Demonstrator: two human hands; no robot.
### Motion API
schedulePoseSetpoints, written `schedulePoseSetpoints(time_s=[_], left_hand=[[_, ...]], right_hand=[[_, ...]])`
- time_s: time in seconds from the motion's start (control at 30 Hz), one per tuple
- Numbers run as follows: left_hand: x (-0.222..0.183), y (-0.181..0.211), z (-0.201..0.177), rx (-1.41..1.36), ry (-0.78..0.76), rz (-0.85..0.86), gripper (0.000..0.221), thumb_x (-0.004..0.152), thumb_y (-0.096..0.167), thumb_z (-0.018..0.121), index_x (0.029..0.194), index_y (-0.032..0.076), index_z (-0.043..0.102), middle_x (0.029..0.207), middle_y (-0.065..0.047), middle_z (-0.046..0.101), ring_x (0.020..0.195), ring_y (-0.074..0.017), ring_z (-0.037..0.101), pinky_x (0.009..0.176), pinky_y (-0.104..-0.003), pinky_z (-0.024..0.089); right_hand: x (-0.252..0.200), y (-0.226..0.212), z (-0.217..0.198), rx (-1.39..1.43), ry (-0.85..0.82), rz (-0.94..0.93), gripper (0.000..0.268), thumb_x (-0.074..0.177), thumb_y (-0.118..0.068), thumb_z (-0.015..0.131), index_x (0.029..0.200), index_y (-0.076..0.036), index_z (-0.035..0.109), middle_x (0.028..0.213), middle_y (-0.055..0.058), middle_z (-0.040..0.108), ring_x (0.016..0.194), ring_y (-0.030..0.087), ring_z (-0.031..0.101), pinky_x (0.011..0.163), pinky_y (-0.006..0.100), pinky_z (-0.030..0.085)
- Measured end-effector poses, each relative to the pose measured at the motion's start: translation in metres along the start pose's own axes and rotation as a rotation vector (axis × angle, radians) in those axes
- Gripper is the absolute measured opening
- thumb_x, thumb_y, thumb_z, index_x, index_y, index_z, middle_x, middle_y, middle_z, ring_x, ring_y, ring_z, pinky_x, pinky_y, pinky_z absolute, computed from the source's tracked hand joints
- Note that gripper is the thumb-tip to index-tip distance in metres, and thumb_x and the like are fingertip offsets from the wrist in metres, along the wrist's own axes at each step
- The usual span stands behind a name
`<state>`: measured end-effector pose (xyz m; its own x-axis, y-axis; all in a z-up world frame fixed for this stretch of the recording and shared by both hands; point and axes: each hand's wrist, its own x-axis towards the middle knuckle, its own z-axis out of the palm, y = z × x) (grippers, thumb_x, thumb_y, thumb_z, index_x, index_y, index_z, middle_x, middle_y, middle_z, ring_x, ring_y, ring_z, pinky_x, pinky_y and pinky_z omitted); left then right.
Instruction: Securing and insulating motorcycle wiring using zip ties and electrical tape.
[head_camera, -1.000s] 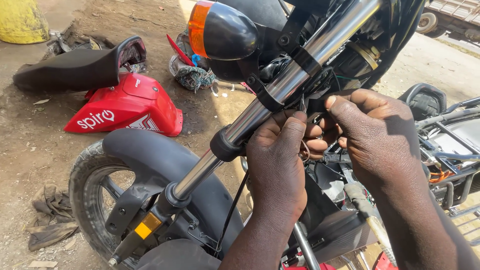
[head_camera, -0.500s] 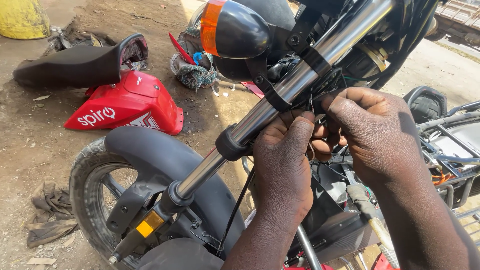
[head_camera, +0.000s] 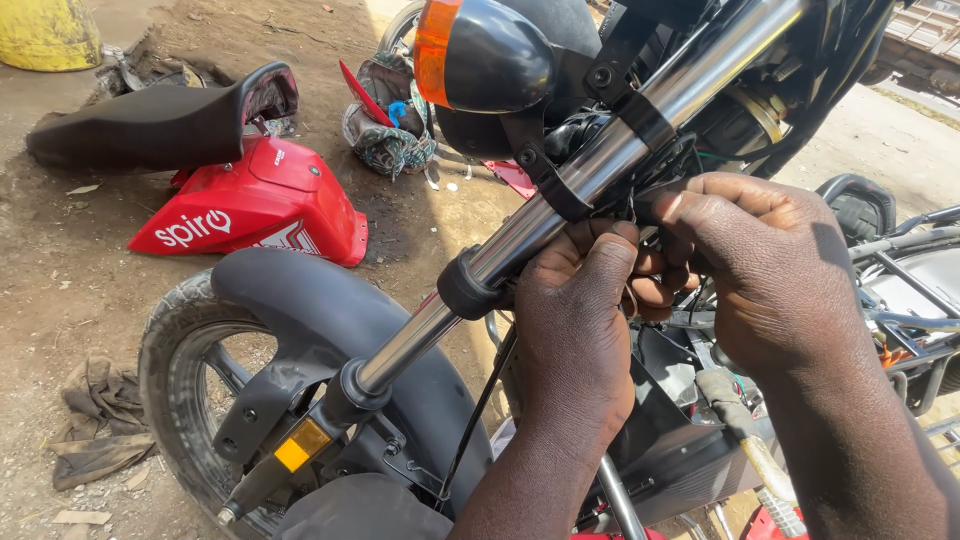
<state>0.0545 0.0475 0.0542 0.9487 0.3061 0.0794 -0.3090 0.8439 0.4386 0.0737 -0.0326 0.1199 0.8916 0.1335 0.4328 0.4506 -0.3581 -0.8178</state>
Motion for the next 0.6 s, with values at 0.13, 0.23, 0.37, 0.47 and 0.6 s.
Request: schedulePoseSetpoints(time_s=[0.13, 0.23, 0.37, 0.47, 0.6], left_hand=[[-0.001, 0.003, 0.002, -0.08, -0.064, -0.041, 0.007, 0.093, 0.005, 0.055, 0.087, 0.005, 0.059, 0.078, -0.019, 0.073, 0.055, -0.0212, 0.064, 0.047, -0.027, 0.044], [0.001, -0.001, 0.0, -0.142, -0.09, -0.022, 0.011, 0.093, 0.007, 0.059, 0.083, 0.002, 0.063, 0.073, -0.016, 0.066, 0.054, -0.0211, 0.063, 0.047, -0.027, 0.042], [0.003, -0.007, -0.005, -0.024, -0.085, 0.073, 0.01, 0.093, 0.013, 0.063, 0.087, 0.005, 0.068, 0.069, -0.011, 0.068, 0.056, -0.02, 0.066, 0.051, -0.032, 0.052], [0.005, -0.013, -0.004, -0.048, -0.08, 0.076, 0.008, 0.093, 0.012, 0.063, 0.09, 0.006, 0.067, 0.071, -0.009, 0.068, 0.059, -0.0207, 0.068, 0.054, -0.035, 0.055], [0.007, -0.012, -0.001, -0.097, -0.033, 0.039, 0.007, 0.092, 0.011, 0.062, 0.088, 0.006, 0.066, 0.069, -0.007, 0.064, 0.057, -0.0193, 0.065, 0.051, -0.033, 0.053]], right_hand=[[-0.006, -0.009, 0.001, 0.156, -0.039, 0.063, 0.029, 0.089, -0.023, 0.065, 0.069, -0.004, 0.06, 0.061, 0.003, 0.053, 0.051, 0.012, 0.048, 0.048, 0.025, 0.038], [-0.007, -0.009, 0.0, 0.126, -0.051, 0.058, 0.026, 0.089, -0.02, 0.071, 0.072, -0.002, 0.063, 0.061, 0.005, 0.055, 0.053, 0.013, 0.053, 0.048, 0.023, 0.04], [0.002, 0.006, 0.002, 0.142, -0.051, 0.06, 0.02, 0.084, -0.012, 0.072, 0.07, -0.004, 0.06, 0.06, 0.009, 0.06, 0.047, 0.016, 0.052, 0.043, 0.027, 0.039], [0.004, 0.007, 0.006, 0.222, -0.029, 0.095, 0.011, 0.083, -0.008, 0.069, 0.075, -0.002, 0.064, 0.059, 0.01, 0.059, 0.041, 0.02, 0.053, 0.035, 0.032, 0.042], [0.003, 0.007, 0.011, 0.261, 0.048, 0.133, 0.008, 0.085, -0.004, 0.066, 0.078, -0.003, 0.061, 0.058, 0.01, 0.052, 0.041, 0.019, 0.047, 0.034, 0.032, 0.039]])
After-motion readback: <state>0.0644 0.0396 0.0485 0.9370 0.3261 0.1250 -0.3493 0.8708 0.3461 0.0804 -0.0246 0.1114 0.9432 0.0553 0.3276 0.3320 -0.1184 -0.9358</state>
